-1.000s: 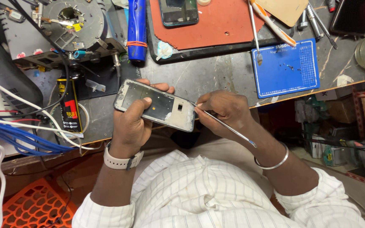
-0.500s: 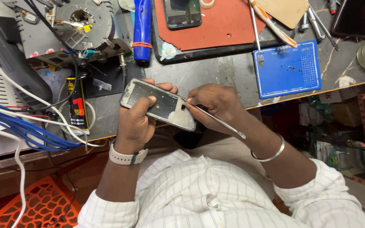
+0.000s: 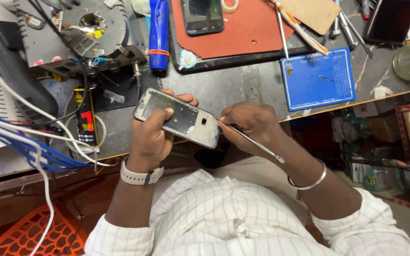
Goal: The person holds a smartphone with its back cover removed and uses a metal tool to scrape adhesive residue from the back surface. They then switch to a toothbrush to scrub the same area, continuing to remove residue from the phone's back.
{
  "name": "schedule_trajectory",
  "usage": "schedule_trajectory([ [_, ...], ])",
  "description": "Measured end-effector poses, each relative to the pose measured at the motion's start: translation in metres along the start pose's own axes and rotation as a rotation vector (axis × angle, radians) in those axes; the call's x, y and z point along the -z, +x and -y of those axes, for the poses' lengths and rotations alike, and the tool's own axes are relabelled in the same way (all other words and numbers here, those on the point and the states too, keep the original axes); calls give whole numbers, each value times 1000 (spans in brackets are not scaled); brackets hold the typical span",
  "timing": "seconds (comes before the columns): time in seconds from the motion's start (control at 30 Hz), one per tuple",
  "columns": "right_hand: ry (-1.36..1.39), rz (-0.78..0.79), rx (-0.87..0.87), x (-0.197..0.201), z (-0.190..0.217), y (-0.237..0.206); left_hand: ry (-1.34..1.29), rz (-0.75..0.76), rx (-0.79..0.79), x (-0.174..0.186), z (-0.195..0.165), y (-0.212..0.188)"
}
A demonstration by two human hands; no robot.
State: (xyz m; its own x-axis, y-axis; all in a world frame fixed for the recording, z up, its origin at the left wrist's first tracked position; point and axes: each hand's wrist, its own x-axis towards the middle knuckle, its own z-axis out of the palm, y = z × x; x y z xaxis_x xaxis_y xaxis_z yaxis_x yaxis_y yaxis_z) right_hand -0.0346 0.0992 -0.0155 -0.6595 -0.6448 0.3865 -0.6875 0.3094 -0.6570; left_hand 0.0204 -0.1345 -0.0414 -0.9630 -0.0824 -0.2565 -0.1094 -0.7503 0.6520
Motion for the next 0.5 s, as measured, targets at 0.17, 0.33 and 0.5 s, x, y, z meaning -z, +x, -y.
schedule_trajectory([
  [0.17,31,22,15,-11,2,22,-11,-10,0,2,1,0],
  [0.33,99,27,0,-16,5,34,-6,-14,2,5,1,2],
  [0.5,130,40,-9,-20,7,40,-13,-19,5,6,0,3],
])
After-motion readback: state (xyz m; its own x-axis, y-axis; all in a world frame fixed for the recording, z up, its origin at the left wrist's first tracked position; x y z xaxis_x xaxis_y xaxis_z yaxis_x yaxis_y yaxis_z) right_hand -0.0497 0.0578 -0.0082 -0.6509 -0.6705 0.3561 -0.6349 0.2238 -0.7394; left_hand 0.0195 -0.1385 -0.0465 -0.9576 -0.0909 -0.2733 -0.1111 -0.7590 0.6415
